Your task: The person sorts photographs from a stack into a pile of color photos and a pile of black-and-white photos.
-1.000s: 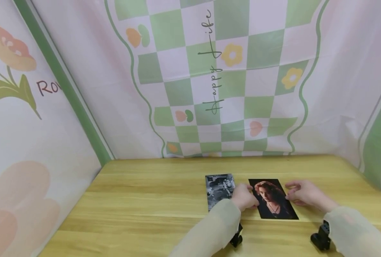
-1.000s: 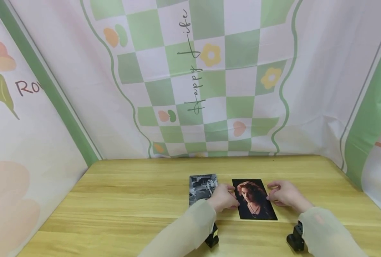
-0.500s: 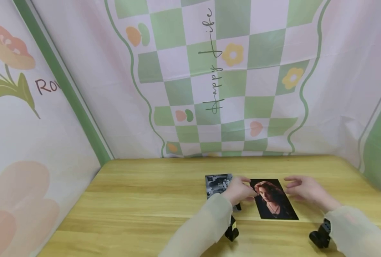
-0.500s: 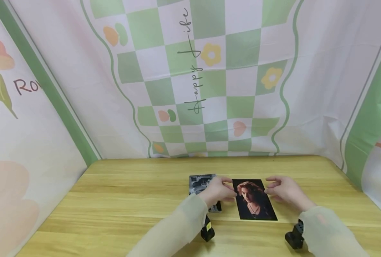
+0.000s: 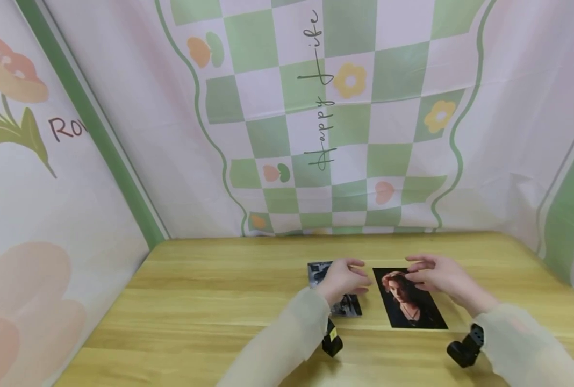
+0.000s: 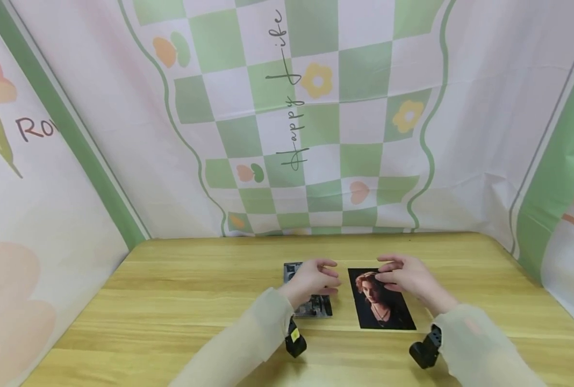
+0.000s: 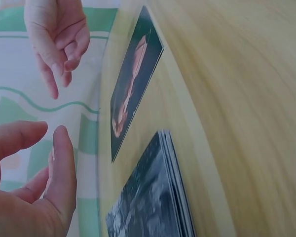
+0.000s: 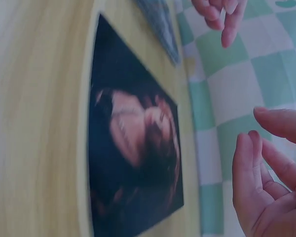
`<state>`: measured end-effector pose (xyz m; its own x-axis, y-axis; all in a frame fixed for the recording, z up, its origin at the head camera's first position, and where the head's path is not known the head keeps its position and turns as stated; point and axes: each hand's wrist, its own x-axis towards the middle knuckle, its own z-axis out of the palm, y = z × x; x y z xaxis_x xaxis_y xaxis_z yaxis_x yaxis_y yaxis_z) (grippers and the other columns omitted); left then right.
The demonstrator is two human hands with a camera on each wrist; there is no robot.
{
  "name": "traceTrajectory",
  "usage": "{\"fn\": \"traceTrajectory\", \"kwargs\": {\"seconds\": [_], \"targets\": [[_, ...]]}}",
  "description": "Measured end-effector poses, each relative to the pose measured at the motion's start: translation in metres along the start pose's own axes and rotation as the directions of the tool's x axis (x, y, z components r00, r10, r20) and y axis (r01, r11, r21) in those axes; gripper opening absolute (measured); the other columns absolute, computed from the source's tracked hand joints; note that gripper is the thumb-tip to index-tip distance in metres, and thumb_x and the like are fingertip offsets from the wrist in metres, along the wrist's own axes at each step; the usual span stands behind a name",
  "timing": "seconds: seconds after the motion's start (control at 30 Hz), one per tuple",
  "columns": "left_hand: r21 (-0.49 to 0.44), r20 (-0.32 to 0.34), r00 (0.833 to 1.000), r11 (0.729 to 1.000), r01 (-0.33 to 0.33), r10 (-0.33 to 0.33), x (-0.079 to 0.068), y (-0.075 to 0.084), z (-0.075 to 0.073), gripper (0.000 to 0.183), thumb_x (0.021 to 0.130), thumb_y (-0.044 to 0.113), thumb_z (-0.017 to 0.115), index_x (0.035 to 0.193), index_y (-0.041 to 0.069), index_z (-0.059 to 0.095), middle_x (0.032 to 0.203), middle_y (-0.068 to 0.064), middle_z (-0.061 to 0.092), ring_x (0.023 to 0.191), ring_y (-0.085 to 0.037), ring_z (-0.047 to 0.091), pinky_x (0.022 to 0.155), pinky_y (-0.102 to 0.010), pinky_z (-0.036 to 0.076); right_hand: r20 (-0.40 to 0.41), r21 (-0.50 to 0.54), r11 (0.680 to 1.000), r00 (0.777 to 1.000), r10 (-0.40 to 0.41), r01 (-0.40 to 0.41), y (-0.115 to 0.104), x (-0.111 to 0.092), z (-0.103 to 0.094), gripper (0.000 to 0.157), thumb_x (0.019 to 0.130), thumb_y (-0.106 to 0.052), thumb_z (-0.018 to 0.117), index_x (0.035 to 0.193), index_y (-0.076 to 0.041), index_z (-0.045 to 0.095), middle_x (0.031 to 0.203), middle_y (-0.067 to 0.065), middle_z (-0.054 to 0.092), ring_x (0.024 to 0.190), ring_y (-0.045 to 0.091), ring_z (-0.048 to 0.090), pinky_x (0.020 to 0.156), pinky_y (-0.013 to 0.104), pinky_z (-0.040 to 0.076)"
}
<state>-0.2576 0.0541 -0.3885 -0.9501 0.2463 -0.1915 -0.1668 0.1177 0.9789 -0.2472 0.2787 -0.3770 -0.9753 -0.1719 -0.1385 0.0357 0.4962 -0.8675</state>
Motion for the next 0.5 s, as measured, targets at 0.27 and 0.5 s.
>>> {"fn": "traceTrajectory", "kwargs": {"seconds": [0.27,0.5], "targets": [[0.023,0.007,1.0,1.0,-0.019,0.019,-0.005,0.001,-0.022,0.043,0.083,-0.003,0.067,0.124,-0.001,0.056,0.096,-0.009,0.063,0.082,-0.018,0.065,0.074,-0.031,0.06,0.03,0.023,0.999,0.999,-0.038,0.038,-0.018,0.002,0.014,0.058,0.092,-0.008,0.06,0.138,0.013,0.033,0.124,0.034,0.049,0.099,0.023,0.064,0.079,0.034,0.059],[0.052,0.023,0.999,0.998,-0.042,0.041,-0.009,0.003,-0.039,0.038,0.085,-0.001,0.066,0.122,0.001,0.057,0.098,-0.01,0.064,0.084,-0.017,0.065,0.077,-0.033,0.06,0.052,0.104,0.993,0.997,-0.065,0.059,-0.03,0.005,0.027,0.058,0.09,-0.003,0.06,0.138,0.014,0.033,0.116,0.027,0.056,0.089,0.016,0.066,0.076,0.033,0.06]]}}
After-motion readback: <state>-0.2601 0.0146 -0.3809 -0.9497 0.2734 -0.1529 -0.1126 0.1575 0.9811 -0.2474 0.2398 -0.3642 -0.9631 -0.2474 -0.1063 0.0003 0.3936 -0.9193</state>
